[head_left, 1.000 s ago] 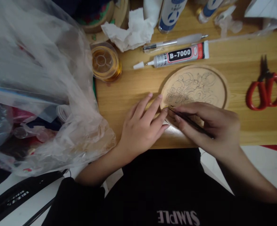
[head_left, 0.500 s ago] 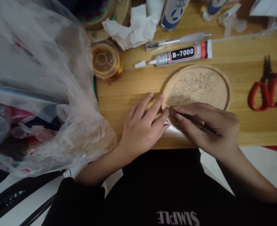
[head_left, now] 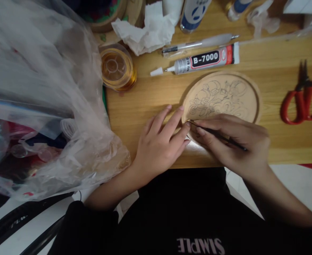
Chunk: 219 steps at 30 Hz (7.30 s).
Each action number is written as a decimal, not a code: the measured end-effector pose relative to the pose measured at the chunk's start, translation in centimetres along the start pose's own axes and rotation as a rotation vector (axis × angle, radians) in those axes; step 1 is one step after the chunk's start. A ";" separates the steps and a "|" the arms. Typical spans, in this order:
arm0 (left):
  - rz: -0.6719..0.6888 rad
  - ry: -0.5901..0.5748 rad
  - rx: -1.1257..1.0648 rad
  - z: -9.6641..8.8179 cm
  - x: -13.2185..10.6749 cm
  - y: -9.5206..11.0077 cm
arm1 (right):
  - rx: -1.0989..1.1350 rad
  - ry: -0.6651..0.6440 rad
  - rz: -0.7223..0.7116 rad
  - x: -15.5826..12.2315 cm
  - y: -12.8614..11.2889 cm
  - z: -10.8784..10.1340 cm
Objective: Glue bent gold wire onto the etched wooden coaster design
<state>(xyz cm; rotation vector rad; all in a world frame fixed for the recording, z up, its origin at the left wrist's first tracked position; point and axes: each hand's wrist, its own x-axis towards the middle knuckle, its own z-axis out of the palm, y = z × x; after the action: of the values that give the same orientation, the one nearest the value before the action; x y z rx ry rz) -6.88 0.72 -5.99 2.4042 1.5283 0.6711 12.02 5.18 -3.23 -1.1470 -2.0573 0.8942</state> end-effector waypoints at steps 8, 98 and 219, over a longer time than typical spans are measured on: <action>-0.038 0.004 -0.032 0.1 0.1 0.1 | -0.041 0.038 0.030 -0.1 -0.5 0.2; 0.006 -0.099 -0.054 -0.5 0.3 0.5 | -0.131 0.097 0.172 -1.1 -2.1 0.6; 0.017 0.304 0.361 4.3 -2.4 8.3 | 0.276 0.342 0.606 -5.7 -2.5 1.8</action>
<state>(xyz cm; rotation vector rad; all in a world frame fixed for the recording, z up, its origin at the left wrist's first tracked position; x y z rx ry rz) 0.93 -4.79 -6.93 2.6724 1.8926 0.8626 11.94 -1.27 -3.35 -1.6624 -1.2768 1.1203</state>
